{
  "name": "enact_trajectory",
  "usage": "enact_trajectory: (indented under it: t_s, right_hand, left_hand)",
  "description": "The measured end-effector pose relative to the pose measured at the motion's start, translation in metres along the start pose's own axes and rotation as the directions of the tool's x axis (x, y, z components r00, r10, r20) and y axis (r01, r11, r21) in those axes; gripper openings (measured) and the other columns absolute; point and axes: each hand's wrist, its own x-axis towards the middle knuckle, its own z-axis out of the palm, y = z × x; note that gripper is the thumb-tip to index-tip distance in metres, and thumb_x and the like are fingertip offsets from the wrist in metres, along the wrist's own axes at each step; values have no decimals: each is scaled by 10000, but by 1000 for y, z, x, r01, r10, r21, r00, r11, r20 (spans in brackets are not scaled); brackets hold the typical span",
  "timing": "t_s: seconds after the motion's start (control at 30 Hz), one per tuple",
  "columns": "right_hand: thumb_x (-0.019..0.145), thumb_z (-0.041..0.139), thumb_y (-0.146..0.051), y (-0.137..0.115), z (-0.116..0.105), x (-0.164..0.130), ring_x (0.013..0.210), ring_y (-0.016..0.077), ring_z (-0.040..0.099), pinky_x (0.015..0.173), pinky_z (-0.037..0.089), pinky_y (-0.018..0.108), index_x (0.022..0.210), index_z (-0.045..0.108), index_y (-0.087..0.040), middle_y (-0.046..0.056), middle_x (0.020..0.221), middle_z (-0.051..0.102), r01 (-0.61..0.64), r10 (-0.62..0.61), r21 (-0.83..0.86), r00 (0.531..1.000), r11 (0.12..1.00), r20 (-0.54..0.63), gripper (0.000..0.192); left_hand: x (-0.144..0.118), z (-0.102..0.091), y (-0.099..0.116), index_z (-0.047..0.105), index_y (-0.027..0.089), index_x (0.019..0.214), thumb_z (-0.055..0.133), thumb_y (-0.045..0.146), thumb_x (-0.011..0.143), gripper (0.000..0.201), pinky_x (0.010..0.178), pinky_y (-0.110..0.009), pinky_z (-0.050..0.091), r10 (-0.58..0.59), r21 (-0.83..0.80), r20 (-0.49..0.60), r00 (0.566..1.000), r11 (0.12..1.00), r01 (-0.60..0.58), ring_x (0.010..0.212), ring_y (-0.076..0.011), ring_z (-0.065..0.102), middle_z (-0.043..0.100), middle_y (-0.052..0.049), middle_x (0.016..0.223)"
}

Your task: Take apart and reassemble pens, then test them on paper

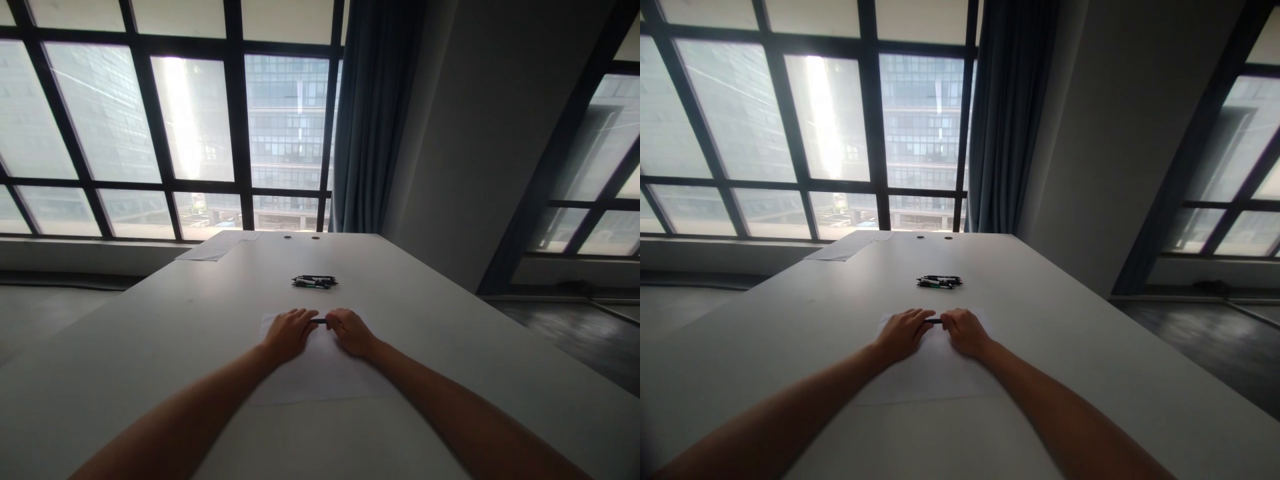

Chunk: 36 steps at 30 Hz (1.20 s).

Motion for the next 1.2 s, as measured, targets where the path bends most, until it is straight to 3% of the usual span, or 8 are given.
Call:
enact_trajectory:
  t_s: [0.17, 0.53, 0.87, 1.07, 1.2]
  right_hand:
    - [996, 271, -467, 5, 0, 4, 635, 160, 528, 682, 376, 302, 655, 577, -184, 45, 651, 621, 133, -134, -24, 990, 991, -36, 538]
    - [990, 238, -516, 4, 0, 5, 642, 163, 491, 696, 371, 312, 710, 574, -175, 51, 667, 599, 257, -266, -82, 956, 963, -126, 554]
    - [988, 383, -394, 1, -10, 5, 747, 182, 498, 753, 368, 330, 821, 608, -166, 64, 735, 618, 416, -452, -264, 887, 870, -93, 361]
    - [999, 327, -414, 1, -6, 3, 737, 182, 510, 727, 372, 334, 866, 600, -163, 76, 791, 631, 307, -332, -193, 937, 932, -110, 394]
    - [1010, 276, -351, -2, -3, 2, 739, 181, 526, 744, 374, 341, 837, 612, -176, 58, 765, 629, 176, -183, -100, 981, 979, -63, 417]
  left_hand:
    - [-1, -1, -1, 592, 212, 1007, 384, 381, 986, 269, 710, -274, 477, -47, 17, 8, 999, 999, 47, 842, -186, 658, 702, -34, 927]
    - [0, -12, 10, 604, 219, 1017, 355, 364, 993, 290, 640, -274, 439, -135, 144, 72, 988, 982, 124, 761, -204, 675, 722, -46, 931]
    - [-1, -8, 2, 623, 205, 953, 370, 343, 986, 290, 602, -272, 403, -121, 145, 62, 991, 983, 111, 709, -204, 664, 726, -61, 844]
    - [1, 0, -12, 621, 204, 970, 391, 380, 990, 290, 592, -254, 399, 23, 90, -76, 997, 996, -16, 712, -166, 630, 709, -31, 850]
    - [3, 3, -17, 631, 194, 949, 427, 392, 976, 285, 657, -277, 417, 139, 129, -246, 959, 986, -110, 777, -177, 586, 680, -41, 825]
